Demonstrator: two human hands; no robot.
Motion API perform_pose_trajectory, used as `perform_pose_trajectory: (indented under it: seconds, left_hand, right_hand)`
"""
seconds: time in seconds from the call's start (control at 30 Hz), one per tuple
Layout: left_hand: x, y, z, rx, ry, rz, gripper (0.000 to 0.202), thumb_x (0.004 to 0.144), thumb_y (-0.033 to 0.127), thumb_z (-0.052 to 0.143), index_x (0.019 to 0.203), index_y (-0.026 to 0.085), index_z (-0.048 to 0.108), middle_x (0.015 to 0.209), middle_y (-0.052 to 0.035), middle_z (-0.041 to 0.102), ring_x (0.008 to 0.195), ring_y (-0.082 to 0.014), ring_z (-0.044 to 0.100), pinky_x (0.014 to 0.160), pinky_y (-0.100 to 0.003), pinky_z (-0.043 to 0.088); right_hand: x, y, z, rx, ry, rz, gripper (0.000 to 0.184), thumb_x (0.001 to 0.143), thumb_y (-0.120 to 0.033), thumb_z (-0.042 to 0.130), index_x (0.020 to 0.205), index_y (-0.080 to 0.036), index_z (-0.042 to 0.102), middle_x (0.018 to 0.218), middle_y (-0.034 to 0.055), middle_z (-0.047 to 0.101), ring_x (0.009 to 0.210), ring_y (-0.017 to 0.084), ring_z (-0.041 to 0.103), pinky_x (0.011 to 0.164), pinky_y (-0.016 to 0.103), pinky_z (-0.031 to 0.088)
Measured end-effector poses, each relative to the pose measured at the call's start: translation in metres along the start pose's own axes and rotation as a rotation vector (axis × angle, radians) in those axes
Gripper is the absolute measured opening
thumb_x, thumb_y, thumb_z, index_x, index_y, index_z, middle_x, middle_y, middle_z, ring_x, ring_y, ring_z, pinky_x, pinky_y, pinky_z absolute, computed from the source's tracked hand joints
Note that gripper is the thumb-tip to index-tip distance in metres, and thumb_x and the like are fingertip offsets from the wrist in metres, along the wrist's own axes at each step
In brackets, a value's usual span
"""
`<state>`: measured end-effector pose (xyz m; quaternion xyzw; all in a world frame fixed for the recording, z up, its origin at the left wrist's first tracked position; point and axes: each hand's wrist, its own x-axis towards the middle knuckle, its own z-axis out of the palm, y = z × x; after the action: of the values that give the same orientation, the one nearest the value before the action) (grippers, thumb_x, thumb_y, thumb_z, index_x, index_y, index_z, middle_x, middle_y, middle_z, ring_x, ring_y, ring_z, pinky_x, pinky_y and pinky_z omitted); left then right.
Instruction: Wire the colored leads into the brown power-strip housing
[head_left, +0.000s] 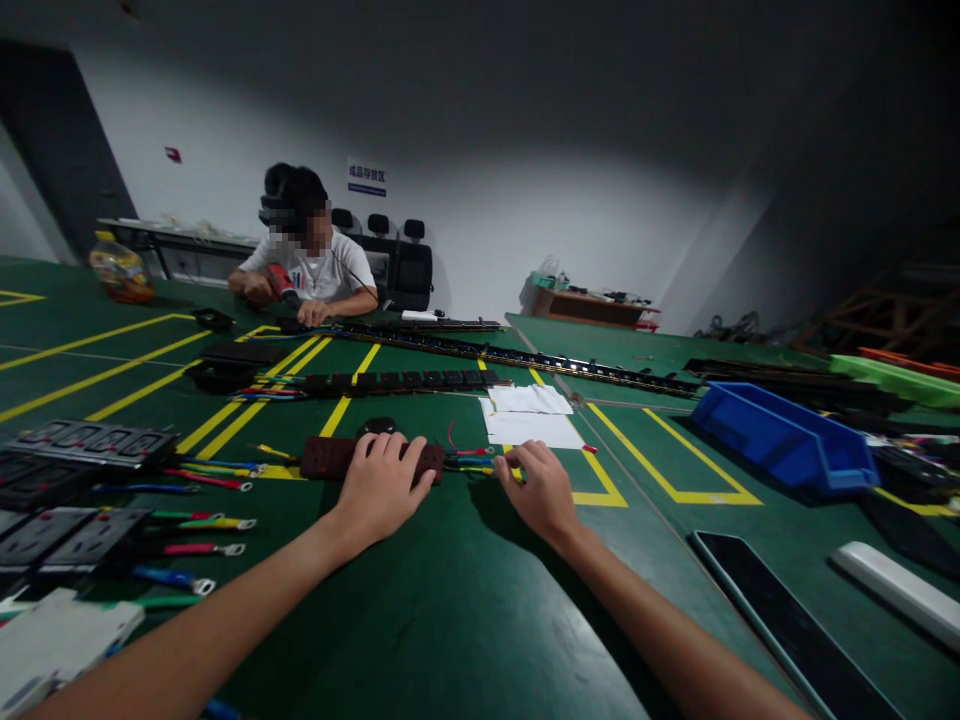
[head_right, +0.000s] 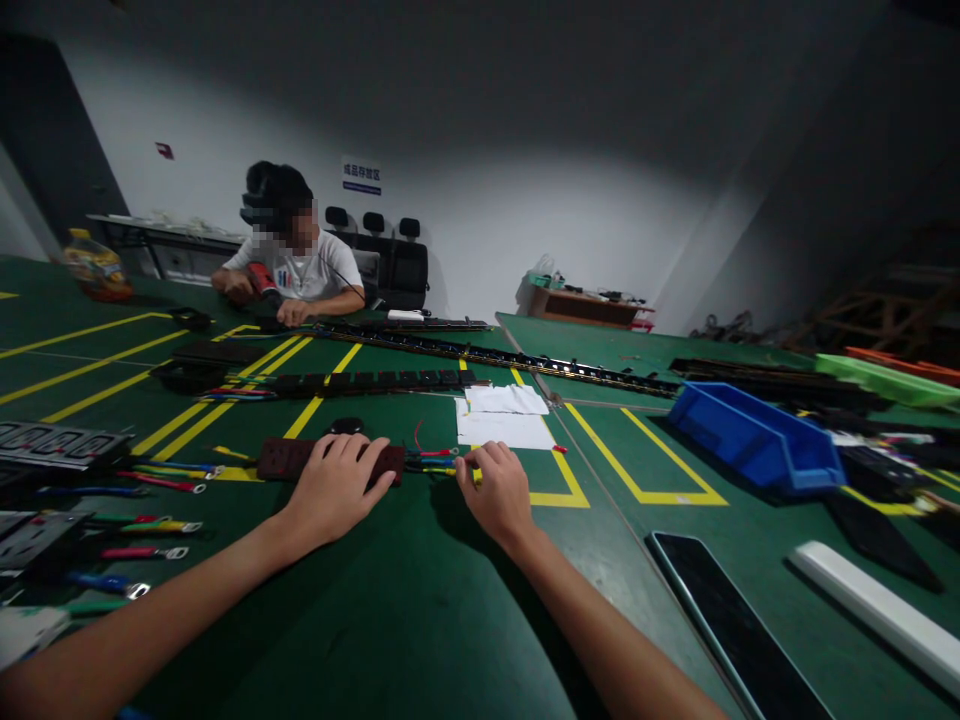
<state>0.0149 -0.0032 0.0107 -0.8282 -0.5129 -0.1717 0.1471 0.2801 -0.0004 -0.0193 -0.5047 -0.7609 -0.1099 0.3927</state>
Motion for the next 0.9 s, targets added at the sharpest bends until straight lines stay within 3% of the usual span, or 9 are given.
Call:
perform_pose_trajectory:
  seconds: [0.13,0.3,0.57,0.9]
  left_hand:
    - [-0.0006,-0.0003,0.0009,-0.015,0.008,-0.001,0.05,0.103,0.046,0.045,0.138,0.015,0.062,0.124,-0.0176,0.067,0.117,-0.0351,0.059,0.106,-0.054,0.038]
    - [-0.0003,-0.001,0.0011,-0.021,0.009,-0.001,0.05,0.103,0.046,0.044,0.137,0.015,0.062,0.124,-0.0176,0.067,0.117,-0.0351,0.059,0.105,-0.053,0.038]
    - [0.0005,-0.0004,0.0011,-0.013,0.005,-0.004,0.049,0.102,0.046,0.046,0.137,0.015,0.062,0.123,-0.0175,0.067,0.116,-0.0345,0.059,0.105,-0.052,0.038]
    - [-0.0001,-0.0006,0.0008,0.001,0.01,0.008,0.05,0.103,0.045,0.044,0.137,0.014,0.062,0.122,-0.0177,0.067,0.115,-0.0346,0.058,0.104,-0.052,0.038]
  right_hand:
    - [0.0005,-0.0035,-0.0035,0.128,-0.011,-0.022,0.021,0.101,-0.032,0.054,0.086,-0.022,0.064,0.084,0.0057,0.064,0.083,0.02,0.059,0.074,0.032,0.046]
    - [0.0017,-0.0059,-0.0059,0.193,0.043,0.055,0.019,0.1,-0.032,0.053,0.1,-0.021,0.069,0.091,0.0073,0.068,0.084,0.02,0.061,0.077,0.033,0.051]
    - [0.0021,-0.0059,-0.0034,-0.033,-0.123,0.014,0.034,0.103,-0.031,0.051,0.078,-0.024,0.073,0.078,0.005,0.071,0.079,0.021,0.059,0.075,0.034,0.046]
    - [0.002,-0.0037,0.0001,-0.073,-0.185,0.011,0.025,0.102,-0.032,0.054,0.096,-0.024,0.077,0.097,0.0069,0.074,0.092,0.023,0.059,0.084,0.036,0.049]
